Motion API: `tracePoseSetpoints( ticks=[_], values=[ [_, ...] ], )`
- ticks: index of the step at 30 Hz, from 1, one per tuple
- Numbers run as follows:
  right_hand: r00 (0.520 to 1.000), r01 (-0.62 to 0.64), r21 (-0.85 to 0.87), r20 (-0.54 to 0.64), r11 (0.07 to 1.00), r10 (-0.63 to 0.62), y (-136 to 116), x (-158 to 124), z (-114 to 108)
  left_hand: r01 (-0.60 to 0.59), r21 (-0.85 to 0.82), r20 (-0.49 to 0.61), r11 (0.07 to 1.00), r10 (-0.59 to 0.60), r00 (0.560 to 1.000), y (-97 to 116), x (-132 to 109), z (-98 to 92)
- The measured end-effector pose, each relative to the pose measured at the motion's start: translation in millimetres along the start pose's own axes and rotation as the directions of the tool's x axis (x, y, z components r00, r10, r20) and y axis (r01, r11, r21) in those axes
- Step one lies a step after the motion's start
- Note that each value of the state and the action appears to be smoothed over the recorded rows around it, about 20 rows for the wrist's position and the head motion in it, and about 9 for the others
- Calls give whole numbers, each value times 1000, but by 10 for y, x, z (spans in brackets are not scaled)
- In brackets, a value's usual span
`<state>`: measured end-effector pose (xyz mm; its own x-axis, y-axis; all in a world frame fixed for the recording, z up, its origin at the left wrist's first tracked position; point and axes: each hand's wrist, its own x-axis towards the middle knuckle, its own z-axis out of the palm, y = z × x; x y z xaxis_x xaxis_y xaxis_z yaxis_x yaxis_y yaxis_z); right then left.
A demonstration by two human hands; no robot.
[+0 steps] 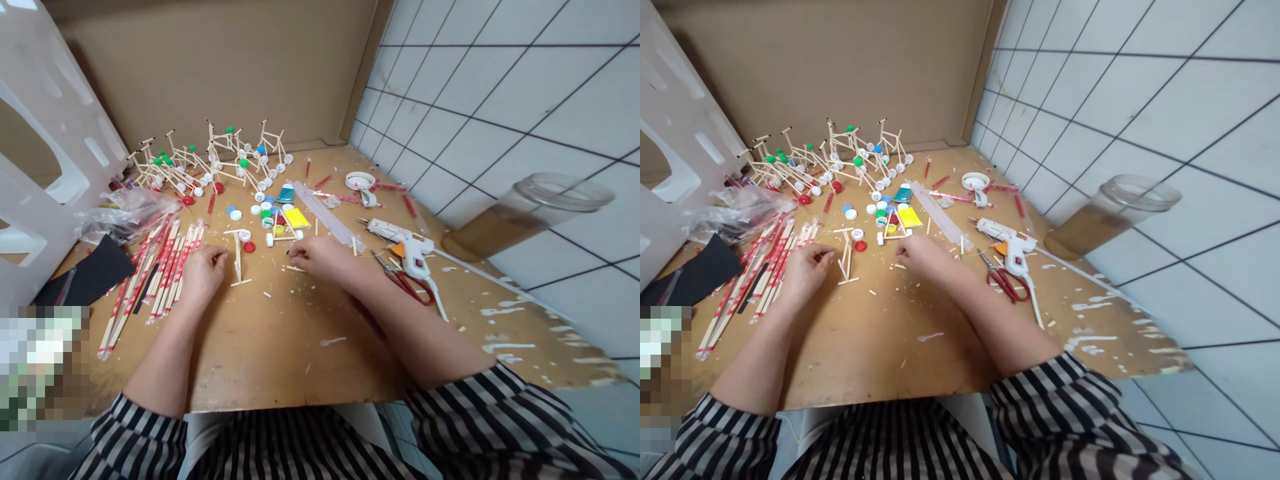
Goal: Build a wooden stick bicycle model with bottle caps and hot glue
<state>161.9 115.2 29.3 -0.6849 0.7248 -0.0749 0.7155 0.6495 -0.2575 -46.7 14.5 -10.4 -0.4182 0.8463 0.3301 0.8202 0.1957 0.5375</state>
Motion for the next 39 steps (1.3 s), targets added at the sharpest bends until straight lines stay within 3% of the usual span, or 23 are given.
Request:
tracePoseSetpoints(
  ticks=[10,16,19,23,29,31,35,39],
  values=[
    [989,-87,-277,91,957,116,-66,-147,61,23,-220,-79,975,-41,996,-16,-6,24],
    [992,-117,-171,16,978,122,22,-175,2,21,-276,-125,961,-57,991,-11,-14,21],
    [993,-108,-102,-56,989,103,71,-162,15,-30,-307,-239,951,-46,970,13,-27,-4],
    [995,-88,-91,-56,992,83,108,-114,78,-123,-328,-364,937,-5,931,42,-41,-48],
    [992,-95,-157,-94,983,80,15,-114,160,-113,-365,-344,924,-22,939,15,-31,-29],
    [994,-19,-122,-113,992,5,-65,-140,192,-111,-378,-343,919,-28,939,8,-25,-19],
    [945,307,-33,-105,951,-309,-273,-198,305,-109,-379,-344,919,-31,939,17,-22,-23],
    [912,406,-114,-8,907,-409,-406,-221,411,-105,-389,-343,915,-38,939,16,-24,-24]
  ],
)
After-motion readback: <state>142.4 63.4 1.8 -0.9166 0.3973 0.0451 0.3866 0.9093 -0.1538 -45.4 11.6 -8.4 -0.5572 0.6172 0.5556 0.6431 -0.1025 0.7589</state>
